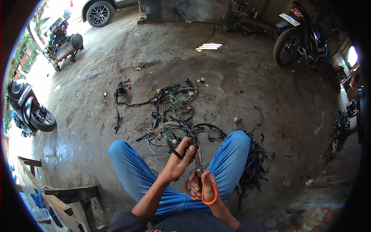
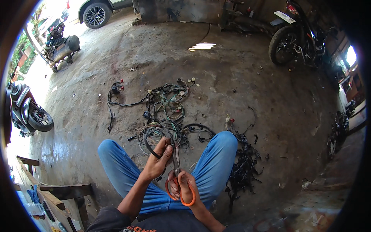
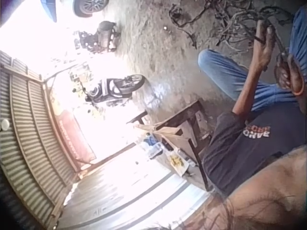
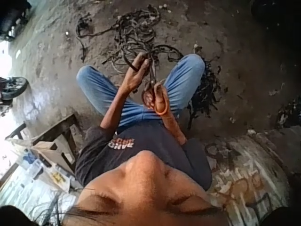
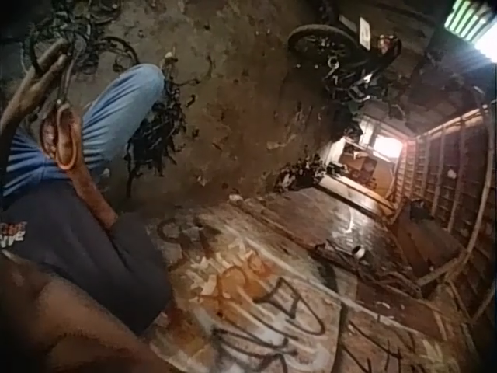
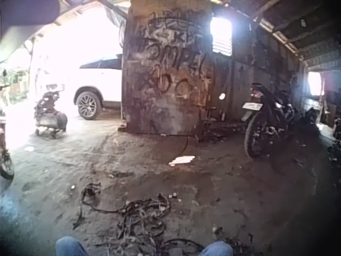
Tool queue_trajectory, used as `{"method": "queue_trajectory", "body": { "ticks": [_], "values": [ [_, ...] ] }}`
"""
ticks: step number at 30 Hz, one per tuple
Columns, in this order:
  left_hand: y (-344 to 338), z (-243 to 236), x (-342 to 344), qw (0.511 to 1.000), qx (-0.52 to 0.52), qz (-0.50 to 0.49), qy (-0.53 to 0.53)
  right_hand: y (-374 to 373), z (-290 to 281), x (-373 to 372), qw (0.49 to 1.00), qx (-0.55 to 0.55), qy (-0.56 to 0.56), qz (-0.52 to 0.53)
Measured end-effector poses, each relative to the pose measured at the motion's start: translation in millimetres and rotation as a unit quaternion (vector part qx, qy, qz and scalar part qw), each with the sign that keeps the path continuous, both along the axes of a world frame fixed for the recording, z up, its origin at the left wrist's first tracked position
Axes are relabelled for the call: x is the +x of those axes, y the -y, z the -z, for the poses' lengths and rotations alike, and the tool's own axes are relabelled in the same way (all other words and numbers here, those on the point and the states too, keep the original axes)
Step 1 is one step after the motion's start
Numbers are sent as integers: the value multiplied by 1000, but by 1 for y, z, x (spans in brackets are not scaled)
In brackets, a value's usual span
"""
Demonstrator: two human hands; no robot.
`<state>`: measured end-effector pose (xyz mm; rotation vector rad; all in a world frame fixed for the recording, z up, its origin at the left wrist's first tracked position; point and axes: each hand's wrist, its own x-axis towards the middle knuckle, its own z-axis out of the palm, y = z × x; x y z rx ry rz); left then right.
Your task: Inspecting and repairing a motorcycle electrical wiring harness using scissors.
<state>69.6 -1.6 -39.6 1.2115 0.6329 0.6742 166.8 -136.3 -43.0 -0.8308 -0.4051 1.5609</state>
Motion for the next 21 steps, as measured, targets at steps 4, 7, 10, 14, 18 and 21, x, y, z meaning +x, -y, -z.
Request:
{"method": "queue_trajectory", "body": {
  "ticks": [4, 7, 10, 14, 18, 21],
  "values": [
    [0, -10, 2, 1000, 8, -2, -12, -3, 7, 0, 999, 46, 21, 8],
    [0, -10, 2, 1000, 25, 9, -10, -3, 4, -1, 997, 37, -68, 0],
    [-1, -9, 0, 999, 28, 16, -5, -1, -2, -1, 986, 32, -163, -18],
    [2, -19, 1, 999, 50, -5, -12, -1, -16, -3, 974, 18, -221, -34],
    [4, -28, 2, 999, 42, -9, -14, 0, -17, -6, 990, 26, -129, -42],
    [6, -23, 3, 998, 46, -31, 4, -2, -23, -6, 992, 23, -115, -50]
  ]
}}
